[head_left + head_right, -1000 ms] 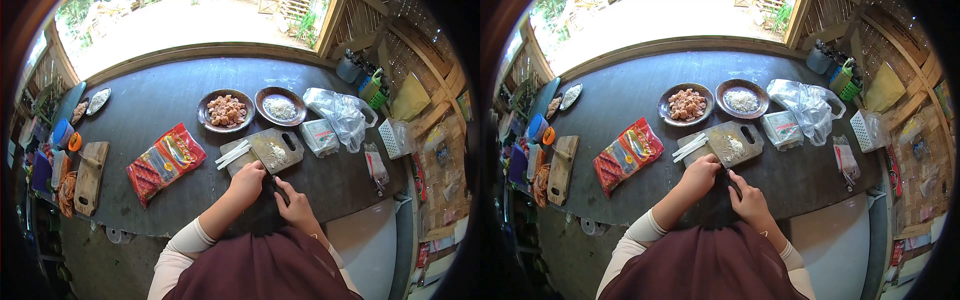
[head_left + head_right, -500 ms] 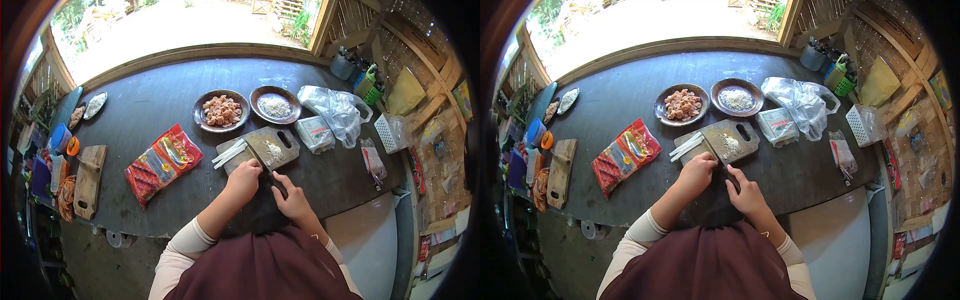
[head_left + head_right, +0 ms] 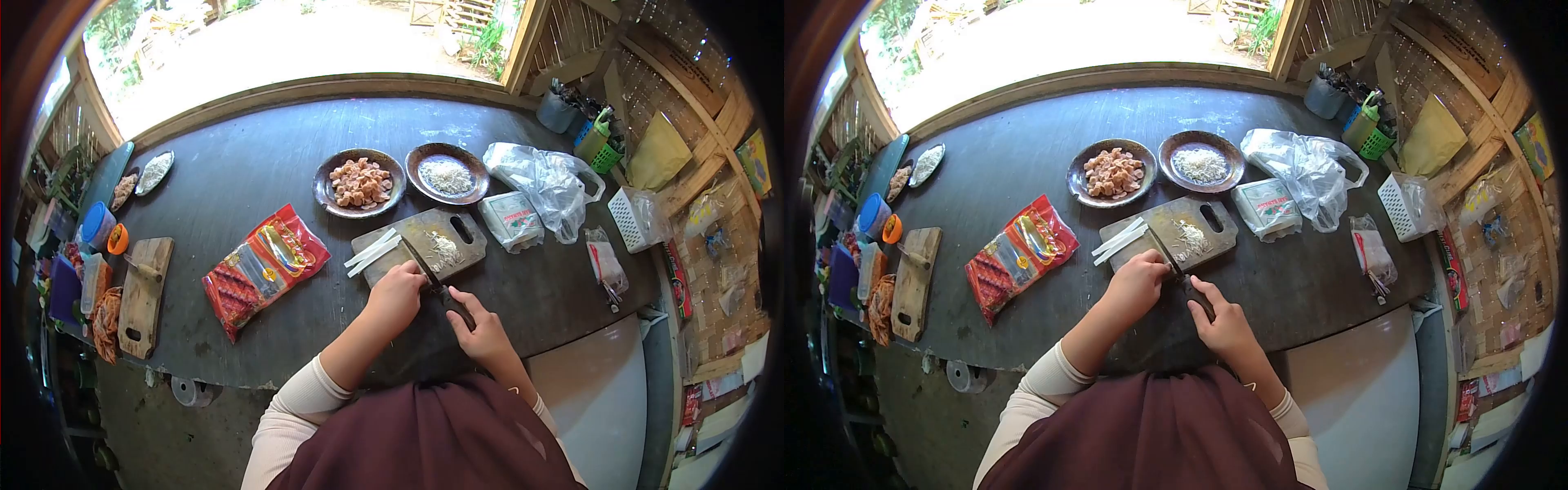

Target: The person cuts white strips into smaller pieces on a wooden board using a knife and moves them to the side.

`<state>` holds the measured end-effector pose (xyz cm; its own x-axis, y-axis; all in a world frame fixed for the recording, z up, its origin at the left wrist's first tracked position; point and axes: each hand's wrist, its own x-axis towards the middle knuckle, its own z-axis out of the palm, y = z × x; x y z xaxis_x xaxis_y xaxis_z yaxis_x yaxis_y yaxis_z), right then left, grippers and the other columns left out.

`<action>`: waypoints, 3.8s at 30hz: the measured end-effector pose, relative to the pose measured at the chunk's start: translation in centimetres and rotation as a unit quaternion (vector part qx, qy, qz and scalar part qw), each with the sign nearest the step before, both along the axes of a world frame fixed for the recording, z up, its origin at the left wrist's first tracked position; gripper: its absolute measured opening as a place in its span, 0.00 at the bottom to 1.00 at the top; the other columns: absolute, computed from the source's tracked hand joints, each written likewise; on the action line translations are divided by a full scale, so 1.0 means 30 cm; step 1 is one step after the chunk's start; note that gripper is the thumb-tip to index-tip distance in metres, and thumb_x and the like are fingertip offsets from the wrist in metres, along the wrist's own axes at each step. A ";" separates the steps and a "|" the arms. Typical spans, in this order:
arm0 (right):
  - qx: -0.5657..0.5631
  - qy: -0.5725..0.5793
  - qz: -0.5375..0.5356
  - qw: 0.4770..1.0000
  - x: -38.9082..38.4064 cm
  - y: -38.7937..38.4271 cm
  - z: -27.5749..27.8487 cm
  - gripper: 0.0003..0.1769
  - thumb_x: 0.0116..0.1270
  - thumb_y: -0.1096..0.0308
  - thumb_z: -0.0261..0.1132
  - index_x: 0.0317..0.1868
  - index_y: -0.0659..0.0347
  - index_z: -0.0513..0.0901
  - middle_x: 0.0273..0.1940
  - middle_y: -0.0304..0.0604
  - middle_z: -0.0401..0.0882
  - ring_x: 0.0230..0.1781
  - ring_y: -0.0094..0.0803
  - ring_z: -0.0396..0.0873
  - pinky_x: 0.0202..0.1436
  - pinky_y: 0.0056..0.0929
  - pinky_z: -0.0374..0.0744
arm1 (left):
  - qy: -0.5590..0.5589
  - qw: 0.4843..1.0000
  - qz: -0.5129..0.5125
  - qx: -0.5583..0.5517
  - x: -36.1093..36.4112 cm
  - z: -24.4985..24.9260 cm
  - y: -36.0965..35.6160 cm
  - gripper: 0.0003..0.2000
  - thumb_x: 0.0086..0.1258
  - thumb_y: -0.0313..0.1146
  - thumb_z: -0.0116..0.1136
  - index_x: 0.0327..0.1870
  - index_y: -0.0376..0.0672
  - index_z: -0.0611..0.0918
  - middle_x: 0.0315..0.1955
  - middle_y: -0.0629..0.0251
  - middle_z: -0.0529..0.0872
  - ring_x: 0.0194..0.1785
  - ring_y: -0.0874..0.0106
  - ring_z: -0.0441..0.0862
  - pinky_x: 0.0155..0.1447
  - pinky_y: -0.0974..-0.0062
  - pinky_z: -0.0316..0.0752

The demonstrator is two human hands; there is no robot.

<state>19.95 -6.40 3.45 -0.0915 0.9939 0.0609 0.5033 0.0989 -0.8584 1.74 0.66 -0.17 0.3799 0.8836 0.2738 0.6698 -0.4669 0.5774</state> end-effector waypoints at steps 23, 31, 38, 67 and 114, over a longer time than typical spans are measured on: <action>0.061 -0.049 0.018 0.997 -0.005 0.036 -0.078 0.23 0.68 0.65 0.63 0.64 0.55 0.76 0.42 0.61 0.83 0.42 0.59 0.82 0.45 0.48 0.82 | -0.022 1.000 -0.001 -0.014 -0.001 0.014 0.002 0.10 0.59 0.22 0.57 0.39 0.37 0.87 0.40 0.56 0.84 0.45 0.55 0.83 0.51 0.63 0.78; 0.082 -0.031 0.012 0.996 0.019 -0.020 -0.063 0.24 0.68 0.66 0.63 0.64 0.57 0.76 0.44 0.62 0.83 0.43 0.59 0.81 0.46 0.47 0.81 | -0.011 1.000 0.000 -0.005 -0.004 0.015 0.003 0.09 0.60 0.22 0.57 0.39 0.38 0.87 0.40 0.57 0.84 0.44 0.56 0.83 0.50 0.64 0.78; 0.034 -0.001 0.019 0.999 -0.003 0.063 -0.063 0.25 0.68 0.65 0.63 0.65 0.55 0.75 0.42 0.64 0.83 0.45 0.58 0.83 0.46 0.43 0.82 | -0.028 1.000 -0.012 0.007 -0.010 -0.003 0.012 0.09 0.60 0.22 0.57 0.38 0.38 0.87 0.40 0.57 0.84 0.43 0.56 0.83 0.49 0.64 0.79; 0.042 -0.017 -0.013 0.999 -0.026 -0.010 -0.078 0.25 0.68 0.66 0.63 0.65 0.55 0.74 0.47 0.62 0.83 0.50 0.56 0.81 0.51 0.41 0.81 | -0.022 1.000 -0.002 -0.007 -0.003 0.012 0.000 0.10 0.59 0.22 0.56 0.39 0.37 0.87 0.40 0.56 0.83 0.45 0.56 0.83 0.50 0.64 0.78; 0.039 -0.023 0.025 0.999 0.006 0.035 -0.059 0.25 0.70 0.66 0.63 0.66 0.56 0.72 0.47 0.66 0.82 0.52 0.58 0.80 0.51 0.41 0.81 | -0.054 0.999 -0.005 0.005 -0.011 -0.017 0.009 0.09 0.61 0.22 0.57 0.39 0.38 0.87 0.40 0.56 0.84 0.43 0.55 0.83 0.49 0.64 0.79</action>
<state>20.12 -5.34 1.67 -0.1463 0.9803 0.1324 0.5351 0.1910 -0.8229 1.42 0.93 -0.67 0.3566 0.8772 0.3216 0.5993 -0.4789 0.6415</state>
